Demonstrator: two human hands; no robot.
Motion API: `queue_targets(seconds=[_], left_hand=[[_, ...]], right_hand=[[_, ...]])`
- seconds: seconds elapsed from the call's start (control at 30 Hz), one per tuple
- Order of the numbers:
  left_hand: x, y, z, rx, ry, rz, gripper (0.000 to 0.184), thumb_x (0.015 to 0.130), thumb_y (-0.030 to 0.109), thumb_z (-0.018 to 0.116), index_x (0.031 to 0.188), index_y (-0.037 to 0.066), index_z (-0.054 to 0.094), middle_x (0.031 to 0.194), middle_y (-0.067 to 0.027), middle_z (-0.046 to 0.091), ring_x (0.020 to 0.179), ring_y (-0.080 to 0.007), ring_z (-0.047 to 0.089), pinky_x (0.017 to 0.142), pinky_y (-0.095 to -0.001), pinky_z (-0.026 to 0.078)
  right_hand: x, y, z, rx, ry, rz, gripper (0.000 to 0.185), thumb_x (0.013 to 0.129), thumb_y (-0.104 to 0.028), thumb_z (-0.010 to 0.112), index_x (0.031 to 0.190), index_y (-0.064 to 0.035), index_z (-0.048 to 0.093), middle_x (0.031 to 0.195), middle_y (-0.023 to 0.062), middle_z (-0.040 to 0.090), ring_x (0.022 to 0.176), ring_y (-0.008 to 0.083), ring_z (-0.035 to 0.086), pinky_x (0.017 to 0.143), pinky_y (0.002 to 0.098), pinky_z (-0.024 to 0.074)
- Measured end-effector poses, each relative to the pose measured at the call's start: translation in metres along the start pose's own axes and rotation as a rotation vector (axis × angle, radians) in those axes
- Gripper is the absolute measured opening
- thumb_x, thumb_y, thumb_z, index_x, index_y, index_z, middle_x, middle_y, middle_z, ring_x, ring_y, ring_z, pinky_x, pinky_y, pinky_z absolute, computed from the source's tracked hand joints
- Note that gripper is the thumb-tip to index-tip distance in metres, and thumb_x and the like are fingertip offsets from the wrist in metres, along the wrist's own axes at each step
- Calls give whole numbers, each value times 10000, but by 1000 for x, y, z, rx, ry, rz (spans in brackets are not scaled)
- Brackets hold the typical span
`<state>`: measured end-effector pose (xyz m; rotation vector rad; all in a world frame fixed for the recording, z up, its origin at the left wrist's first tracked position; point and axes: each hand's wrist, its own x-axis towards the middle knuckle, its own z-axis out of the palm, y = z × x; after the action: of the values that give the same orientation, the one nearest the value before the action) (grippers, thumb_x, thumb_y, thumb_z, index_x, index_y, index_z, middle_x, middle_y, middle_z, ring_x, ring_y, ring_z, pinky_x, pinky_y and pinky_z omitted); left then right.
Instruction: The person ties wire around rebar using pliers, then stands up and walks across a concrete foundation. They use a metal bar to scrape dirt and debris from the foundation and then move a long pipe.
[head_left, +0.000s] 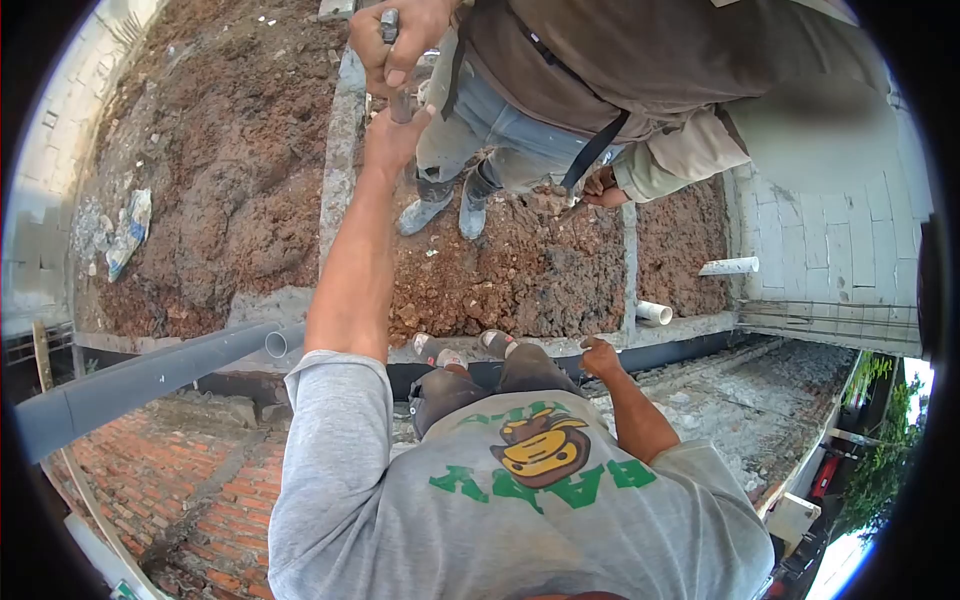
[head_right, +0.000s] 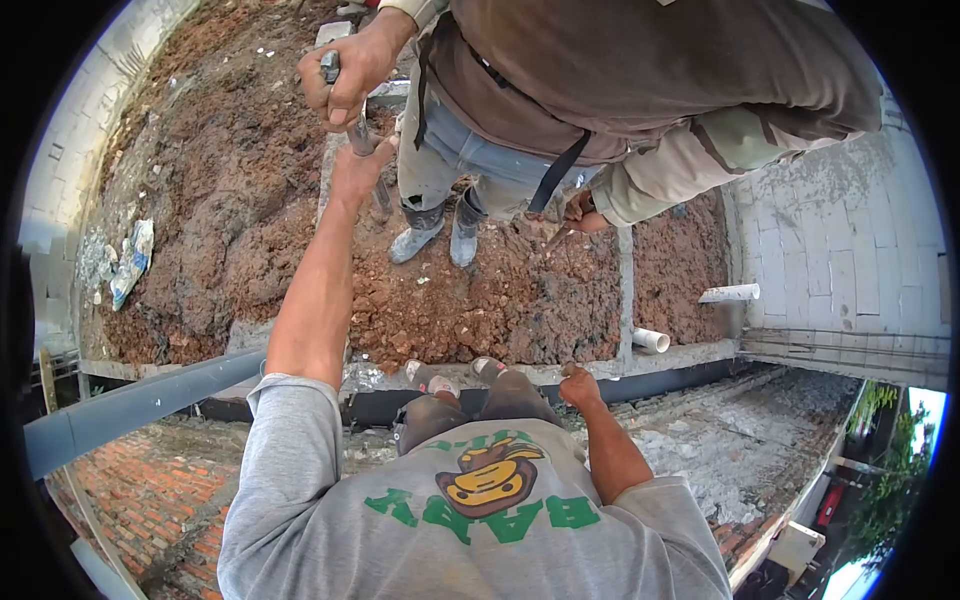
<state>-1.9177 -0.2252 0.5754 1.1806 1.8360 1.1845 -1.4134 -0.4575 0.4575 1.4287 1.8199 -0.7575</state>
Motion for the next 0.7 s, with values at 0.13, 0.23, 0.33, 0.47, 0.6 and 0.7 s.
queue_targets(seconds=[0.13,0.23,0.33,0.47,0.6,0.7], left_hand=[[-31,7,-5,-161,-23,-11,381,772,347,736,649,25,575,575,-29,532,550,-129,467,556,-317,411],[-59,7,-12,-206,-6,-68,368,789,311,736,609,56,542,557,19,501,516,-84,419,491,-282,361],[-102,21,-32,-236,63,-124,391,793,287,743,570,84,495,546,53,462,509,-59,381,464,-263,319],[-140,2,-49,-195,106,-165,423,794,262,744,548,103,438,529,72,405,506,-49,334,452,-267,277],[-193,-10,-62,-182,109,-307,399,790,240,742,555,100,451,533,72,405,509,-47,332,453,-261,271],[-250,-36,-66,-133,167,-501,350,787,222,741,576,89,496,536,62,426,505,-46,368,455,-256,293]], right_hand=[[20,0,2,-98,216,214,393,811,-131,531,1126,98,588,1410,225,396,1091,303,594,894,372,495],[11,-25,-67,153,150,338,561,840,-137,490,1325,127,391,1389,289,392,1093,358,589,878,414,498],[48,-14,-79,158,126,356,567,847,-165,498,1338,99,394,1360,285,431,1089,352,593,880,412,502],[119,0,-73,-756,-76,-98,493,842,-194,522,1285,23,506,1262,243,545,1066,342,607,880,409,510],[91,-77,-138,-112,-23,95,508,786,-110,527,1293,-73,539,1244,244,553,1076,354,592,894,396,497],[106,-107,-149,-367,-185,-203,461,775,-121,543,1231,-62,583,1251,206,560,1083,327,590,901,392,491]])
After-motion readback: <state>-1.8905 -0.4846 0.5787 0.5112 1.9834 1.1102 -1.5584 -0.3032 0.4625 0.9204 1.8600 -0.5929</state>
